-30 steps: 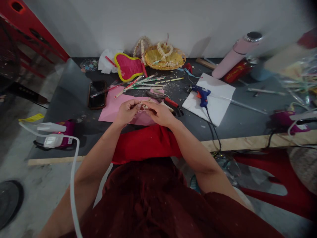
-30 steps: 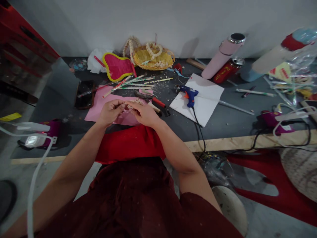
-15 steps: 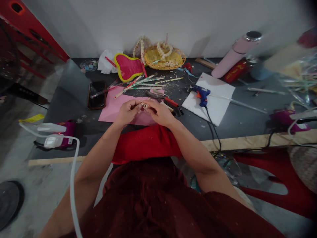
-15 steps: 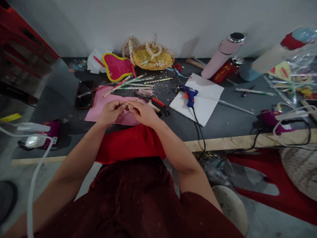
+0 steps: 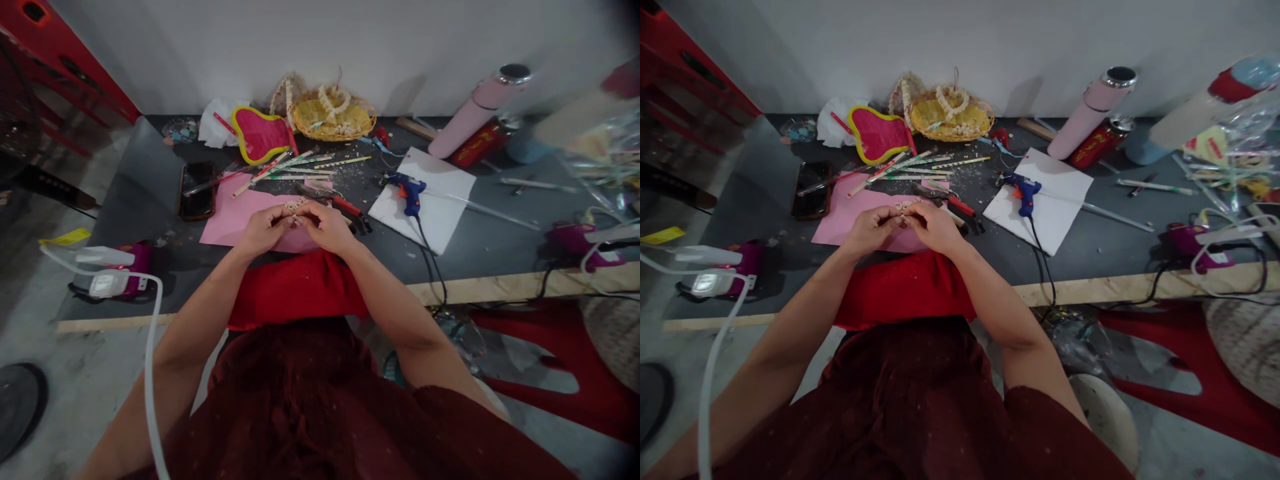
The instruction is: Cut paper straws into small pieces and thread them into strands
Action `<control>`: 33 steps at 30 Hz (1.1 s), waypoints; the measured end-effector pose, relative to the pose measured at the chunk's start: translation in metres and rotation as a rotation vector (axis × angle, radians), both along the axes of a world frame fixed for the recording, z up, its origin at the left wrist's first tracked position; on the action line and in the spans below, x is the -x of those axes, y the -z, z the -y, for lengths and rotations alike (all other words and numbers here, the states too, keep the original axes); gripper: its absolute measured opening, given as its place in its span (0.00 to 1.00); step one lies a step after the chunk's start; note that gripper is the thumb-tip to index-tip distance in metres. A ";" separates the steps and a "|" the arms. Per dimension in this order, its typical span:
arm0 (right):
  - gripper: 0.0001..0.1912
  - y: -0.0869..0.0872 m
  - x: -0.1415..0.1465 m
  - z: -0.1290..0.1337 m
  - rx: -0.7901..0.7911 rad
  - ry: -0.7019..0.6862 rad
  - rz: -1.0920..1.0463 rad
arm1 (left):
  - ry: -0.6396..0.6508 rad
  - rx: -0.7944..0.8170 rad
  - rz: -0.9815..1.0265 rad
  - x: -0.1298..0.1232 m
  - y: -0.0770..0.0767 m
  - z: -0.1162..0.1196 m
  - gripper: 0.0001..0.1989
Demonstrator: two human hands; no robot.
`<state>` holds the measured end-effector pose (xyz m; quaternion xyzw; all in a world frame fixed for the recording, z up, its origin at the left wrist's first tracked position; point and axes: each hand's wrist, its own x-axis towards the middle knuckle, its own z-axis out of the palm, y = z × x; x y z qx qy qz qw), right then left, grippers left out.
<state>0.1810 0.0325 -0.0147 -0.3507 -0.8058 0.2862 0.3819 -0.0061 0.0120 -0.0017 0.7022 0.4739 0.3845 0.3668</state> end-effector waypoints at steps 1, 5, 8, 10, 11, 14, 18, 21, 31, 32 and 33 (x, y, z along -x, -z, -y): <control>0.09 0.000 0.000 0.000 -0.006 0.005 0.009 | 0.002 0.003 0.004 0.000 0.000 0.000 0.08; 0.09 0.000 -0.001 0.000 0.006 0.007 0.035 | -0.004 0.009 -0.008 0.000 0.002 0.001 0.09; 0.10 -0.004 -0.001 0.001 0.031 0.004 0.043 | -0.008 0.004 -0.032 0.001 0.004 0.000 0.10; 0.11 -0.005 -0.002 0.001 0.044 0.007 0.056 | -0.008 -0.004 -0.054 0.001 0.004 0.001 0.10; 0.11 -0.005 -0.002 0.001 0.045 0.009 0.061 | -0.007 -0.011 -0.067 0.001 0.005 0.001 0.10; 0.10 -0.004 -0.002 0.001 0.026 0.012 0.085 | 0.004 -0.026 -0.123 0.002 0.006 0.002 0.09; 0.08 -0.001 -0.001 0.000 0.002 0.012 0.095 | 0.009 -0.039 -0.190 0.002 0.007 0.002 0.10; 0.07 -0.001 -0.002 0.000 0.016 0.026 0.070 | -0.002 -0.049 -0.192 0.002 0.009 0.001 0.09; 0.07 -0.004 -0.002 0.000 0.071 0.051 0.009 | -0.071 -0.097 -0.213 0.002 0.009 0.002 0.10; 0.07 -0.005 -0.001 0.001 0.069 0.047 0.007 | -0.080 -0.104 -0.231 0.002 0.009 0.002 0.10; 0.07 -0.005 -0.001 0.001 0.066 0.042 0.004 | -0.090 -0.112 -0.247 0.002 0.009 0.002 0.10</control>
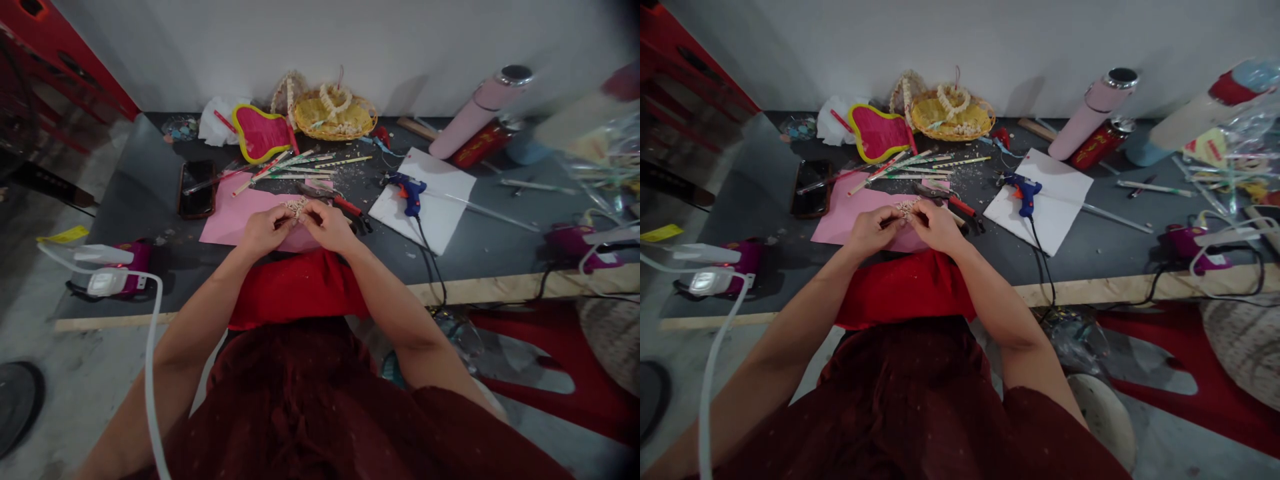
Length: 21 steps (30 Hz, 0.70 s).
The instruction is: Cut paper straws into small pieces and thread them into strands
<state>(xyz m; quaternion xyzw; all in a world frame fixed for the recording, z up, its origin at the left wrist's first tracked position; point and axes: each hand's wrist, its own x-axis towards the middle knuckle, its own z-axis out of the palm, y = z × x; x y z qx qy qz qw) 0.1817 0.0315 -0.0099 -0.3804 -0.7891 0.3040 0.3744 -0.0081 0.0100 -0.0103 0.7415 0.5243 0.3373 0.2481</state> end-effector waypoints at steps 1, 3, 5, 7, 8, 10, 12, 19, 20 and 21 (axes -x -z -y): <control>0.08 0.000 0.000 0.000 -0.002 -0.006 -0.003 | -0.009 -0.007 -0.012 0.000 0.000 0.000 0.09; 0.08 0.000 0.001 0.000 -0.005 -0.013 -0.010 | -0.017 -0.019 -0.021 0.000 -0.001 0.000 0.09; 0.08 0.000 0.001 0.000 -0.002 -0.013 -0.021 | -0.016 -0.028 -0.018 0.000 -0.001 0.000 0.09; 0.09 0.000 0.001 0.000 0.012 -0.023 -0.037 | -0.013 -0.031 -0.009 0.000 -0.002 0.000 0.08; 0.10 0.000 0.001 0.000 0.024 -0.034 -0.049 | -0.011 -0.033 -0.003 0.000 -0.003 0.000 0.08; 0.09 0.000 0.000 -0.001 0.056 -0.062 -0.073 | -0.005 -0.039 0.009 0.001 -0.003 0.000 0.07; 0.08 0.001 0.000 -0.002 0.079 -0.079 -0.093 | 0.000 -0.049 0.019 0.001 -0.004 0.000 0.07; 0.07 0.002 0.002 -0.003 0.104 -0.075 -0.128 | 0.038 -0.006 0.152 0.000 -0.003 0.000 0.08; 0.07 0.001 0.002 -0.002 0.103 -0.077 -0.129 | 0.047 0.001 0.178 0.000 -0.004 0.000 0.08; 0.07 0.001 0.002 -0.002 0.103 -0.078 -0.129 | 0.057 0.008 0.204 -0.001 -0.004 0.000 0.08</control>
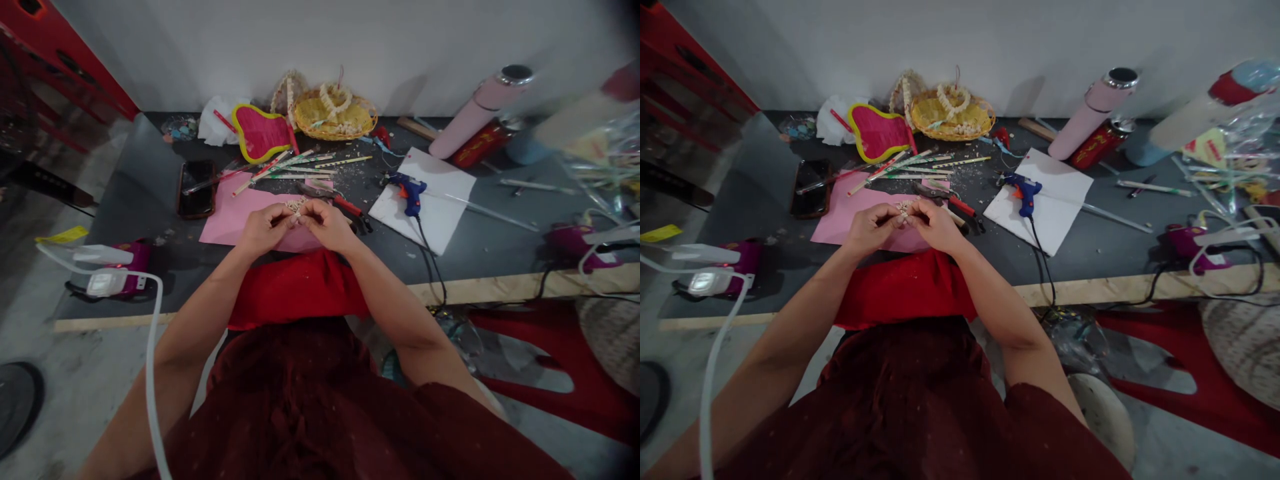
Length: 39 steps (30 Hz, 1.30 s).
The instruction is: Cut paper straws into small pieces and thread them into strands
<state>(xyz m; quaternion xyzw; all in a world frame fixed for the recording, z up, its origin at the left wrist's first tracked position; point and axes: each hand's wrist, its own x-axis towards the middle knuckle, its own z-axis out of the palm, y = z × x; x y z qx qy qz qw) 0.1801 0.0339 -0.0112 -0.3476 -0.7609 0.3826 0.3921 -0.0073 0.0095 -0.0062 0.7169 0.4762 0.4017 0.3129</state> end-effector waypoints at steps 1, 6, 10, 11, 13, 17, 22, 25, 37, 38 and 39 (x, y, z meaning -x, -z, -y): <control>0.07 0.000 0.000 0.000 -0.001 -0.002 -0.001 | 0.011 0.007 0.026 0.000 0.000 0.000 0.09; 0.09 0.000 0.000 0.001 -0.037 -0.001 -0.013 | 0.048 0.045 0.123 -0.001 -0.001 0.000 0.10; 0.11 -0.001 0.000 0.002 -0.023 0.002 -0.012 | 0.060 0.055 0.163 -0.001 -0.001 -0.001 0.10; 0.11 -0.002 0.000 0.002 -0.019 0.004 -0.012 | 0.063 0.055 0.170 -0.002 -0.001 -0.001 0.10; 0.11 -0.003 0.000 0.003 -0.018 0.009 -0.006 | 0.063 0.055 0.174 -0.002 -0.002 -0.001 0.10; 0.10 -0.005 0.000 0.004 -0.020 0.011 0.005 | 0.052 0.047 0.150 -0.003 -0.004 0.000 0.10; 0.11 -0.004 0.000 0.004 -0.026 0.013 0.005 | 0.055 0.031 0.124 -0.003 -0.006 0.000 0.10; 0.11 -0.004 0.001 0.004 -0.030 0.019 0.014 | 0.050 0.022 0.112 -0.003 -0.006 0.000 0.11; 0.08 -0.007 0.000 0.006 -0.077 0.015 0.005 | 0.055 0.009 0.113 -0.003 -0.006 0.002 0.09; 0.08 -0.007 0.000 0.006 -0.076 0.016 0.006 | 0.054 0.008 0.112 -0.003 -0.006 0.002 0.09; 0.09 -0.007 0.000 0.006 -0.072 0.017 0.009 | 0.053 0.007 0.107 -0.003 -0.006 0.002 0.09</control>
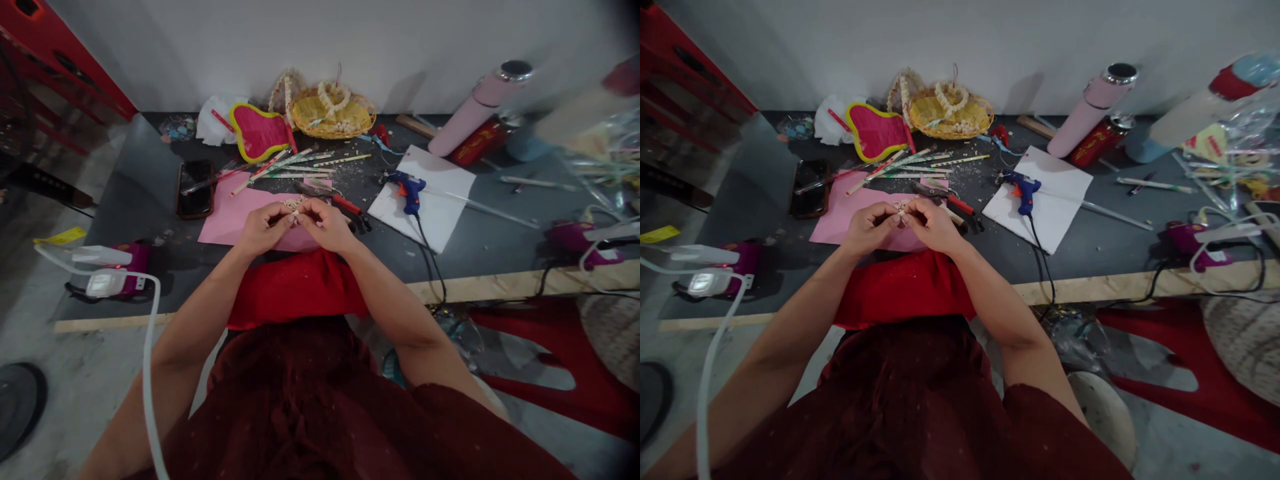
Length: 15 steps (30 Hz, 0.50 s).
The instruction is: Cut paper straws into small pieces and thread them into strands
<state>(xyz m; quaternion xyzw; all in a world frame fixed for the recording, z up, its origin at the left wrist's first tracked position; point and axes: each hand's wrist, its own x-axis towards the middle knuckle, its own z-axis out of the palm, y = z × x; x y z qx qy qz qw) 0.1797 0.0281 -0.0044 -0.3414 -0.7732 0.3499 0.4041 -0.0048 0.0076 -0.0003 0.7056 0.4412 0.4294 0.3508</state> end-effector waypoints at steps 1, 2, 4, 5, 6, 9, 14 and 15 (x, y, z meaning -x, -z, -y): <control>0.09 0.000 0.000 0.000 0.004 0.002 0.005 | -0.002 -0.002 -0.005 0.000 0.000 0.000 0.09; 0.09 0.000 0.000 0.000 0.007 0.004 0.009 | -0.005 -0.005 -0.011 0.000 0.000 0.000 0.09; 0.09 -0.001 0.000 0.000 0.006 0.008 0.015 | -0.009 -0.008 -0.023 -0.001 0.000 0.001 0.09; 0.09 -0.001 0.000 0.001 0.002 0.010 0.018 | -0.013 -0.010 -0.027 -0.001 -0.001 0.001 0.09; 0.09 -0.001 0.000 0.001 -0.004 0.012 0.019 | -0.017 -0.012 -0.030 -0.001 -0.001 0.001 0.09; 0.10 0.000 0.000 0.000 -0.020 0.015 0.006 | -0.017 -0.018 -0.018 -0.001 -0.002 0.001 0.09; 0.11 0.002 0.000 0.000 -0.031 0.030 0.006 | -0.026 -0.002 -0.009 0.000 -0.002 0.001 0.09; 0.11 0.002 0.000 0.000 -0.030 0.034 0.010 | -0.029 0.002 -0.016 0.000 -0.003 0.001 0.09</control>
